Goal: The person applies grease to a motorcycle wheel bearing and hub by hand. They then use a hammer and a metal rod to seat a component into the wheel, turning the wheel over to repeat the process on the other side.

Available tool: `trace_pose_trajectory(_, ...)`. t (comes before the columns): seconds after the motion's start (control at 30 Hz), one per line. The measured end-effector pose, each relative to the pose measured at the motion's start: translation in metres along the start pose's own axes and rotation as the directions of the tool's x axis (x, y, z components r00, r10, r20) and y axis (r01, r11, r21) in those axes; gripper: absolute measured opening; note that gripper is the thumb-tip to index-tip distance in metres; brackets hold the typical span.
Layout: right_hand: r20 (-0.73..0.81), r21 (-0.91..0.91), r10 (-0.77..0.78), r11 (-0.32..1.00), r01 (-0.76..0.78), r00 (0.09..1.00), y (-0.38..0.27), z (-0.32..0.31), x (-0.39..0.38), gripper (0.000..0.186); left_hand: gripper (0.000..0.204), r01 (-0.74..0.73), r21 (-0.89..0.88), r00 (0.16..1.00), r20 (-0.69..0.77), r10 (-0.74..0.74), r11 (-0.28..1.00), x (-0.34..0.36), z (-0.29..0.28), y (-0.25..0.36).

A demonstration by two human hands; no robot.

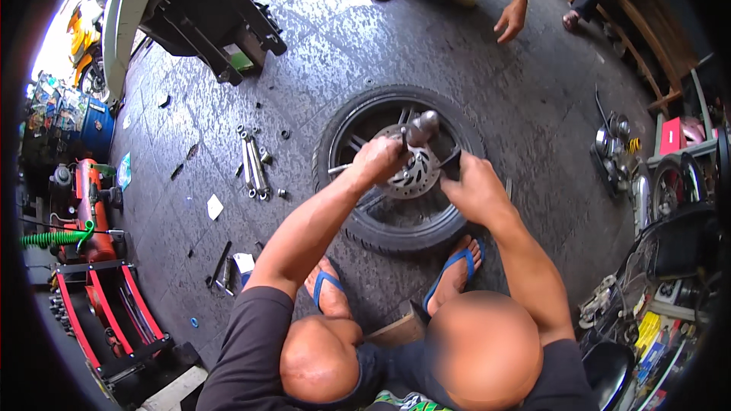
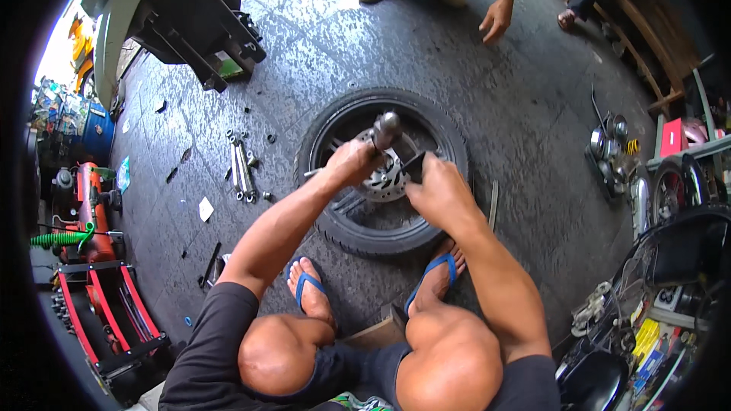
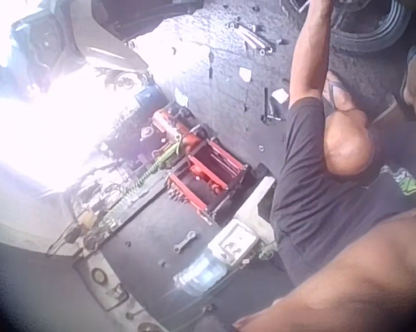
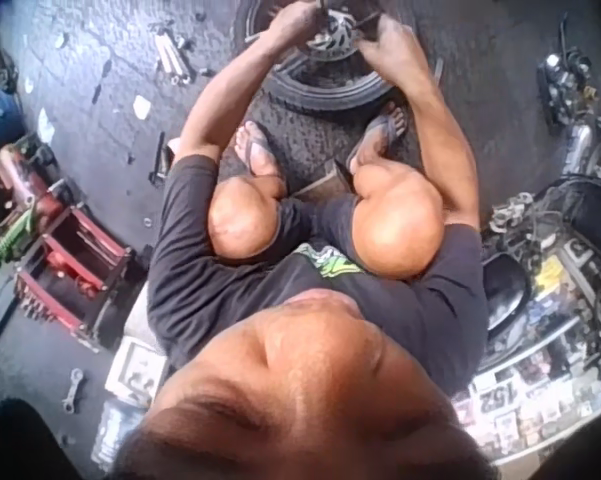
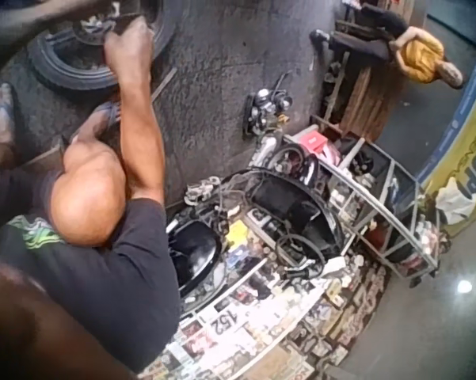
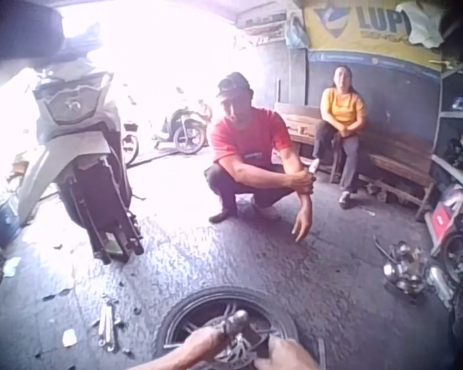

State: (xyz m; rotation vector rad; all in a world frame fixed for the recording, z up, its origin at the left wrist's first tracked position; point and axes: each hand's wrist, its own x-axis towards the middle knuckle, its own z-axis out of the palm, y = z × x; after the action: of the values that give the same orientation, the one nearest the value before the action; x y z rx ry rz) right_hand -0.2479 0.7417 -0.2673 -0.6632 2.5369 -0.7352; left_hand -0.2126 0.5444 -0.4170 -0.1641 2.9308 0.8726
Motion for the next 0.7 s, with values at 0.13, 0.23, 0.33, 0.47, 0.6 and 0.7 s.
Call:
trace_pose_trajectory(0.13, -0.134, 0.190, -0.124, 0.970, 0.149, 0.983, 0.001, -0.023, -0.008, 0.029, 0.032, 0.023, 0.019, 0.993, -0.114, -0.020, 1.000, 0.004, 0.009, 0.000)
trace_pose_trajectory(0.23, -0.294, 0.322, -0.254, 0.881, 0.346, 0.921, -0.006, -0.029, -0.018, 0.028, 0.030, 0.096, 0.037, 0.987, -0.130, -0.091, 0.995, -0.001, 0.011, -0.002)
trace_pose_trajectory(0.33, -0.175, 0.195, -0.130, 0.967, 0.164, 0.976, -0.006, -0.011, -0.012, 0.030, 0.031, 0.103, 0.022, 0.990, -0.098, -0.101, 0.994, -0.008, 0.008, 0.001)
trace_pose_trajectory(0.47, -0.049, 0.003, -0.112, 0.994, 0.113, 0.992, 0.007, -0.002, 0.000, 0.032, 0.033, 0.060, -0.009, 0.995, -0.075, -0.061, 0.998, -0.009, 0.003, 0.006)
trace_pose_trajectory(0.6, -0.150, 0.195, -0.170, 0.961, 0.198, 0.974, 0.005, -0.016, -0.010, 0.027, 0.031, -0.036, -0.020, 0.994, -0.108, 0.033, 0.999, -0.002, 0.012, 0.005)
trace_pose_trajectory(0.7, -0.213, 0.276, -0.167, 0.935, 0.223, 0.963, -0.006, -0.009, -0.014, 0.028, 0.029, -0.021, 0.003, 0.994, -0.111, 0.021, 1.000, 0.004, 0.022, 0.002)
